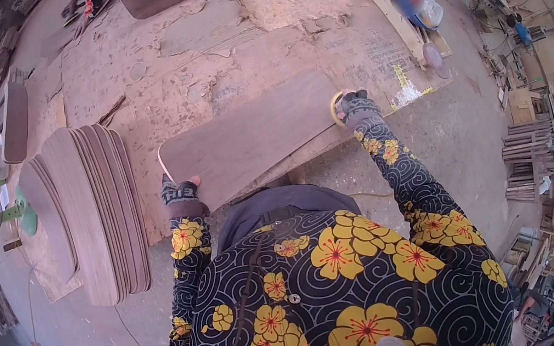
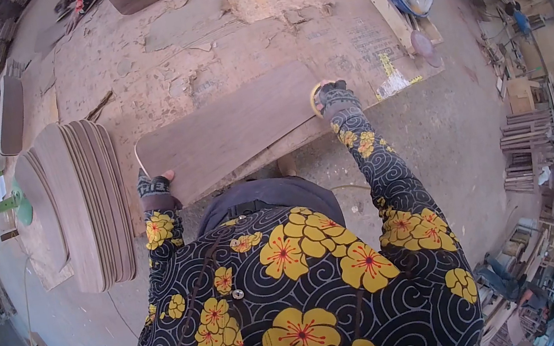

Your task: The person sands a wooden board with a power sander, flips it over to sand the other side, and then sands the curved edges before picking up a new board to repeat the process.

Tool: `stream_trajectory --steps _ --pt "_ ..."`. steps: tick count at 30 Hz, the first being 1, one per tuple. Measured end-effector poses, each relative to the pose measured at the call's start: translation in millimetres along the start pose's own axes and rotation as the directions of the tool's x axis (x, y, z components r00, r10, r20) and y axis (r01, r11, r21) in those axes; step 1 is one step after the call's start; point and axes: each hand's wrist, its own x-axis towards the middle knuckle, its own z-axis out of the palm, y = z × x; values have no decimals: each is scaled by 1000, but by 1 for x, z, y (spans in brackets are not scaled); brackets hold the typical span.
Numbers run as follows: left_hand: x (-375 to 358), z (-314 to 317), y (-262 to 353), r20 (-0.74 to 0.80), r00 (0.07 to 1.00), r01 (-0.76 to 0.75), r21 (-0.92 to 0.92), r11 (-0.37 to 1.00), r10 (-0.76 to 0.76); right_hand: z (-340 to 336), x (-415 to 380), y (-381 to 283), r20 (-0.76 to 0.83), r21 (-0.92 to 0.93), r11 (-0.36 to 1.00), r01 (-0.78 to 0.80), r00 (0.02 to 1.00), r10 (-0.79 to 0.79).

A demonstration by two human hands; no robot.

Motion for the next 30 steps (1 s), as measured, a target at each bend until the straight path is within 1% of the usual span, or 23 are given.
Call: stream_trajectory --steps 1,2,3,4,5,7,8,9,13,14,15,16,19,20,22,23,24,25,26,27,28,29,30 --pt "7 -2 -10 -9 999 -33 23 999 33 0 4 0 62 90 993 -79 995 74" --pt "2 -1 -4 4 1000 -27 6 1000 27 0 10 0 131 173 971 -163 981 141" --pt "-4 0 4 18 1000 -20 -11 1000 20 3 18 3 202 339 901 -272 956 212" --pt "-8 0 10 32 999 -13 -27 1000 14 6 26 6 271 480 790 -382 921 281" --pt "-7 0 8 25 999 -20 -27 999 21 8 34 10 355 662 570 -487 873 334" --pt "-4 1 5 13 1000 -24 -33 999 24 12 39 16 360 686 543 -484 875 324" --pt "-4 1 5 9 1000 -19 -39 999 20 1 31 14 280 539 750 -382 922 268" --pt "-7 2 9 8 1000 -3 -54 999 4 -8 24 12 214 349 901 -257 958 190" --pt "-17 6 28 9 999 43 -39 998 -43 -17 -1 -3 111 219 969 -111 990 88" --pt "-11 5 20 10 1000 7 -36 999 -7 -19 -8 -8 78 167 985 -47 996 34" --pt "-1 2 6 11 1000 -29 -33 999 29 -19 -14 -11 48 112 994 17 999 -23" --pt "9 0 -7 11 998 -66 -31 997 66 -12 -15 -12 33 116 991 73 996 -77" --pt "15 -1 -16 -8 995 -104 -19 994 104 -16 -30 -31 12 71 991 116 993 -117" --pt "8 1 -6 -20 999 -49 -34 998 48 -36 -40 -42 81 40 980 197 977 -200" --pt "-13 6 22 -40 997 59 -65 996 -62 -28 -43 -53 57 148 976 160 984 -170" --pt "-13 7 23 -38 996 73 -64 995 -76 -20 -41 -58 45 201 969 141 987 -153" --pt "-12 8 24 -35 995 89 -62 994 -91 -17 -38 -66 49 174 976 129 989 -140" --pt "-11 7 23 -31 994 104 -58 993 -106 -14 -38 -70 55 217 966 141 986 -156" --pt "-2 3 10 -16 998 54 -64 996 -55 -18 -45 -76 60 262 953 152 983 -173" --pt "4 0 1 -21 997 66 -49 997 -68 -19 -48 -84 60 307 938 163 980 -190" --pt "8 -3 -5 -29 996 80 -32 996 -81 4 -37 -91 60 369 918 144 982 -178" --pt "11 -3 -6 -38 995 93 -15 996 -94 -9 -43 -98 51 367 901 230 962 -267" --pt "-5 2 18 -49 971 232 -31 972 -233 -33 -58 -105 43 364 877 315 935 -353"
